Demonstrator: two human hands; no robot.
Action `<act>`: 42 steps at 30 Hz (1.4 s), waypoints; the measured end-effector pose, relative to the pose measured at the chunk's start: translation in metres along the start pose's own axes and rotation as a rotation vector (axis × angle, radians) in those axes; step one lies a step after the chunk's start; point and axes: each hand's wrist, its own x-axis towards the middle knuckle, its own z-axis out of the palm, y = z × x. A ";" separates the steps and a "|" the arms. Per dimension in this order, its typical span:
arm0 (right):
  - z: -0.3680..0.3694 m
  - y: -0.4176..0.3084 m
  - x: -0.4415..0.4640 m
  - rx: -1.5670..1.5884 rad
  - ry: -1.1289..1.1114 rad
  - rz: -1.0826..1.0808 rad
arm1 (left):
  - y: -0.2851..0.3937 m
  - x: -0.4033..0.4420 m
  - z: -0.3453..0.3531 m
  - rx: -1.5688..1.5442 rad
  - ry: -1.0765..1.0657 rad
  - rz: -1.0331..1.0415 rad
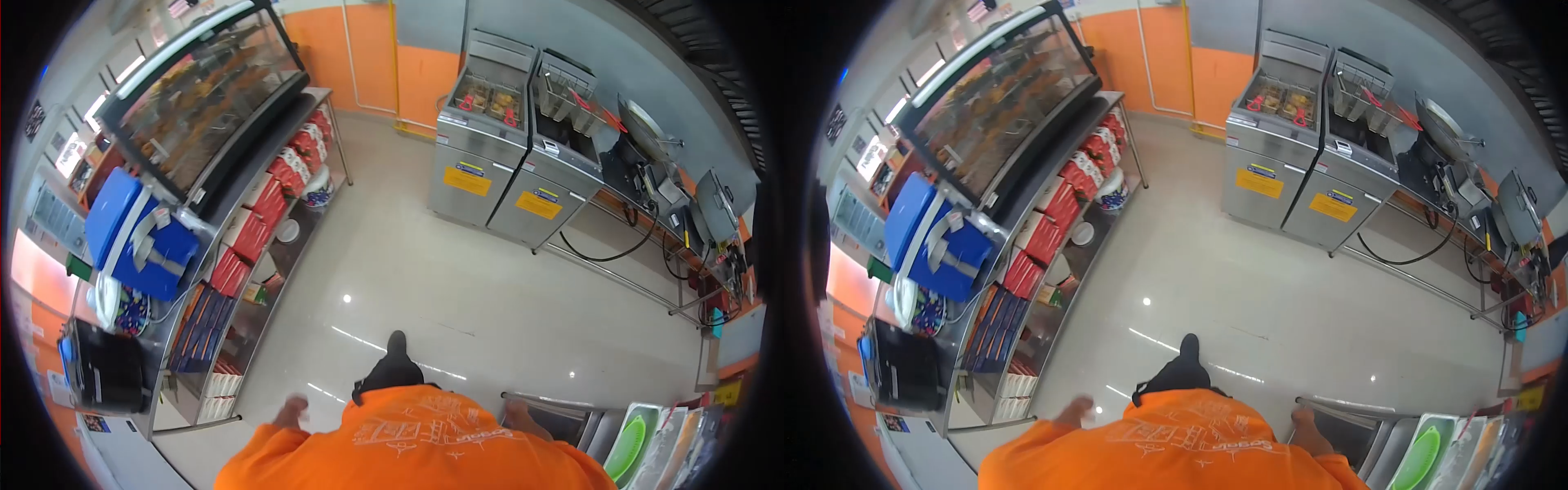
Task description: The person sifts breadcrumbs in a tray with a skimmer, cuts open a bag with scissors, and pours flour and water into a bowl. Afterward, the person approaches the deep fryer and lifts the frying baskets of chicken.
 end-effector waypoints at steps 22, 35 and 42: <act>-0.517 0.228 0.246 1.665 0.478 0.313 | 0.011 0.300 -0.446 0.290 0.016 0.665; -0.830 0.221 0.305 1.220 1.581 0.229 | -0.066 0.438 -0.596 -0.552 -0.070 -0.067; -0.897 0.228 0.309 0.791 1.226 0.691 | -0.102 0.479 -0.864 -1.335 0.355 -0.256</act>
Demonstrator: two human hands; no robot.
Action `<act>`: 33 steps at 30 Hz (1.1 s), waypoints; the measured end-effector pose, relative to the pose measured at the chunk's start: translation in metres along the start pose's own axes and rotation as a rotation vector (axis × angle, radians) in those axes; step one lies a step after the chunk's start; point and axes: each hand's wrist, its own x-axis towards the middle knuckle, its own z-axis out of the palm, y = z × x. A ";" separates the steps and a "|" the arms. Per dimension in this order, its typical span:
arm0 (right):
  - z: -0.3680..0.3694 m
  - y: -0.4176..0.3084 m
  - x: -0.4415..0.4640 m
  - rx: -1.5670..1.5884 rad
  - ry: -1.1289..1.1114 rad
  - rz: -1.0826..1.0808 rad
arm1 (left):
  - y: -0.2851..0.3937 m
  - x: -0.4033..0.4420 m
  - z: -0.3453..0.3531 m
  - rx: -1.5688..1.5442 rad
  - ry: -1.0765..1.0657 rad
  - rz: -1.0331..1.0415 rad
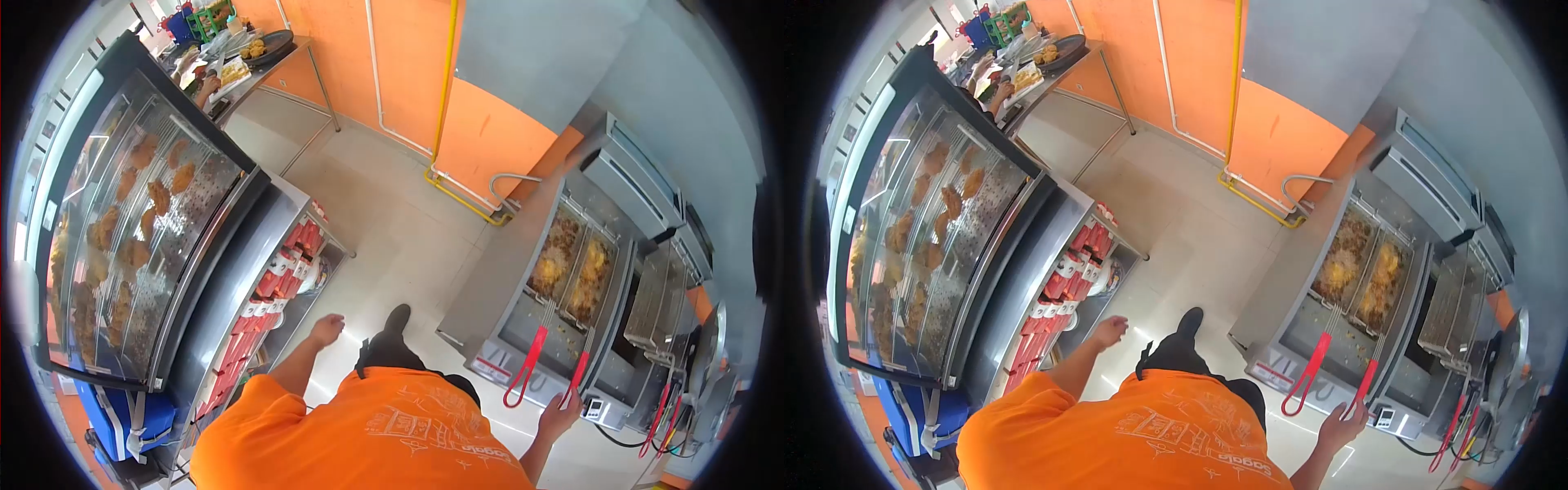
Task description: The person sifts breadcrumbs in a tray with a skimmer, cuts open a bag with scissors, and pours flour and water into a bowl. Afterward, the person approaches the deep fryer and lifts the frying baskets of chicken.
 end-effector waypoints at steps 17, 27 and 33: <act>-0.021 -0.045 0.056 -0.308 -0.693 0.289 | 0.227 0.003 -0.049 -0.021 0.240 0.347; -0.012 0.005 0.046 -0.302 -0.656 0.197 | 0.394 -0.073 -0.109 -0.351 0.668 1.006; -0.020 -0.012 0.053 -0.323 -0.696 0.199 | 0.335 -0.042 -0.097 0.391 0.427 0.650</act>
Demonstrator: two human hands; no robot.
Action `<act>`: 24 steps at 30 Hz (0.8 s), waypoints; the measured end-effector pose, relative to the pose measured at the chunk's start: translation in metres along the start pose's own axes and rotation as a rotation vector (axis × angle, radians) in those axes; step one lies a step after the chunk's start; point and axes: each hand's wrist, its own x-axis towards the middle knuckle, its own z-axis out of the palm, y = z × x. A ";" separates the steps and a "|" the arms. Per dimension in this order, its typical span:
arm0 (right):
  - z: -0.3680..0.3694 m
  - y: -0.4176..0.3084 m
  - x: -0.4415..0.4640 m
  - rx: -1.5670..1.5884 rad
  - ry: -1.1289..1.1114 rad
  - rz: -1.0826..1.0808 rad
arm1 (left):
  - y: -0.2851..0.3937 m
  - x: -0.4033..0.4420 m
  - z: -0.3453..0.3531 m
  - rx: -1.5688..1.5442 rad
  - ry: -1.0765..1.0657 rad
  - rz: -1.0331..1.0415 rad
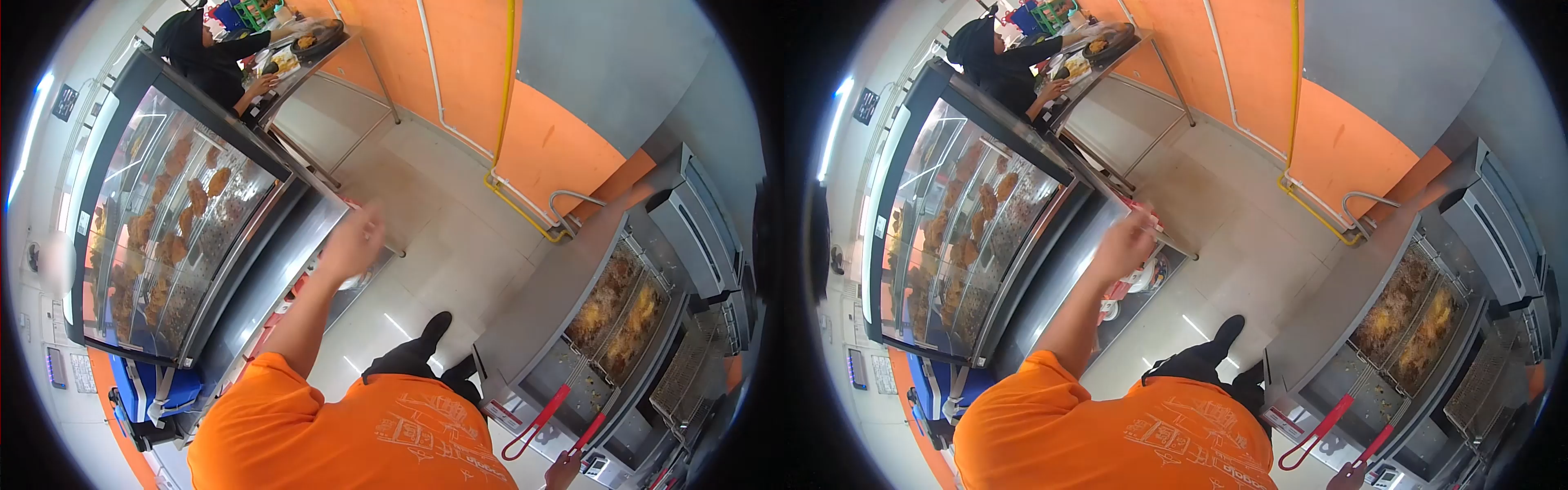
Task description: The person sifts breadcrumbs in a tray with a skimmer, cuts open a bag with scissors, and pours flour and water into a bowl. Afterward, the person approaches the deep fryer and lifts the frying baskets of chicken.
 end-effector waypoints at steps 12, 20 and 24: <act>0.018 0.038 0.020 0.005 -0.037 -0.108 | -0.232 -0.217 0.156 0.280 -0.878 -0.524; 0.035 0.063 0.032 -0.130 -0.081 -0.155 | -0.256 -0.274 0.136 0.294 -0.846 -0.679; 0.063 0.092 0.048 -0.118 0.141 -0.299 | -0.248 -0.256 0.139 0.194 -0.689 -0.683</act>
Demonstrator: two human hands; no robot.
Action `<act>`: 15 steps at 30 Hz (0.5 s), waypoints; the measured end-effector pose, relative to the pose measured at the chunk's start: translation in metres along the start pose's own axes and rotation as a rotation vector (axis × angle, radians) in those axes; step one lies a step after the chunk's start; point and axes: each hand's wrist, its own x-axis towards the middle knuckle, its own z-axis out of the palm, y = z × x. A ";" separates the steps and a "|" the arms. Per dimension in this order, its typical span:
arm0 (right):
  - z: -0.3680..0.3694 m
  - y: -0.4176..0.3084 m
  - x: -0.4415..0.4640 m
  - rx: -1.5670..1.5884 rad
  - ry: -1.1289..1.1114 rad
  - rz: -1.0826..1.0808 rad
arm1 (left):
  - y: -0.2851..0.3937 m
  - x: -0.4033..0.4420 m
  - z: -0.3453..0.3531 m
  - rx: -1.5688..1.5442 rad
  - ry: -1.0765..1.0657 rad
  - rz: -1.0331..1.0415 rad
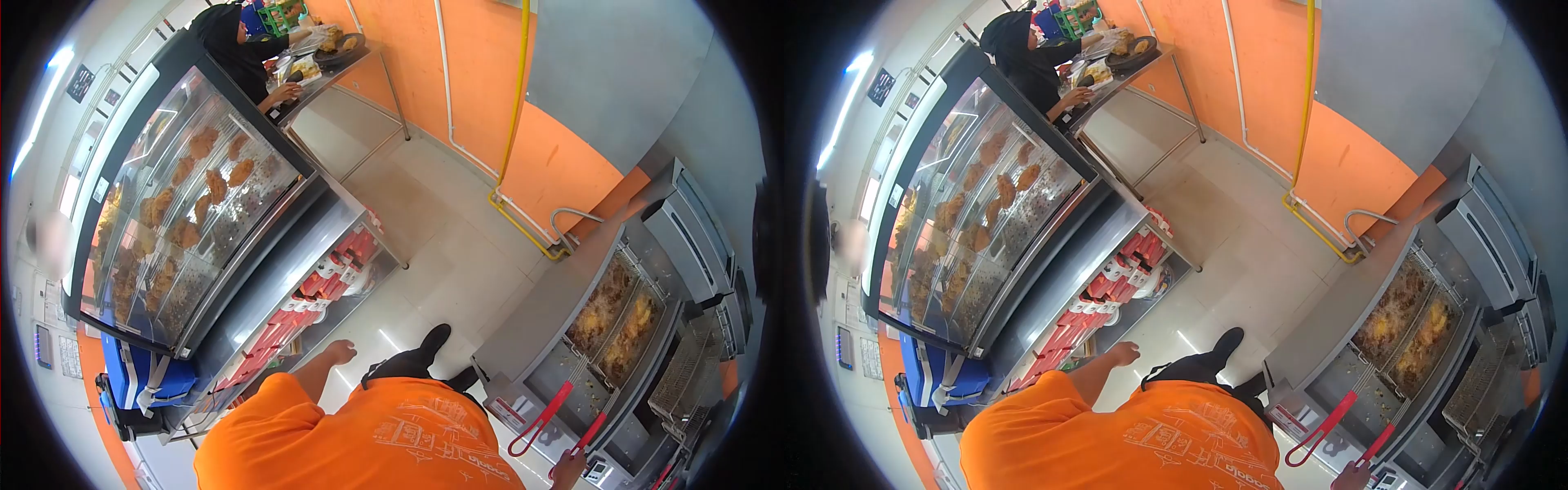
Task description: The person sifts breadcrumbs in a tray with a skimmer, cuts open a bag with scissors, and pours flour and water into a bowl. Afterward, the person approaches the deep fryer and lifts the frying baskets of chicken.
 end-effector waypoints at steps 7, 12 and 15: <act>-0.013 -0.018 0.000 0.019 0.039 0.165 | 0.118 -0.012 -0.098 -0.233 0.225 0.369; -0.026 -0.036 0.000 0.003 0.015 0.185 | 0.227 -0.102 -0.258 -0.659 0.812 0.771; -0.039 -0.051 -0.001 0.013 -0.030 0.190 | 0.258 -0.159 -0.314 -0.826 1.035 1.026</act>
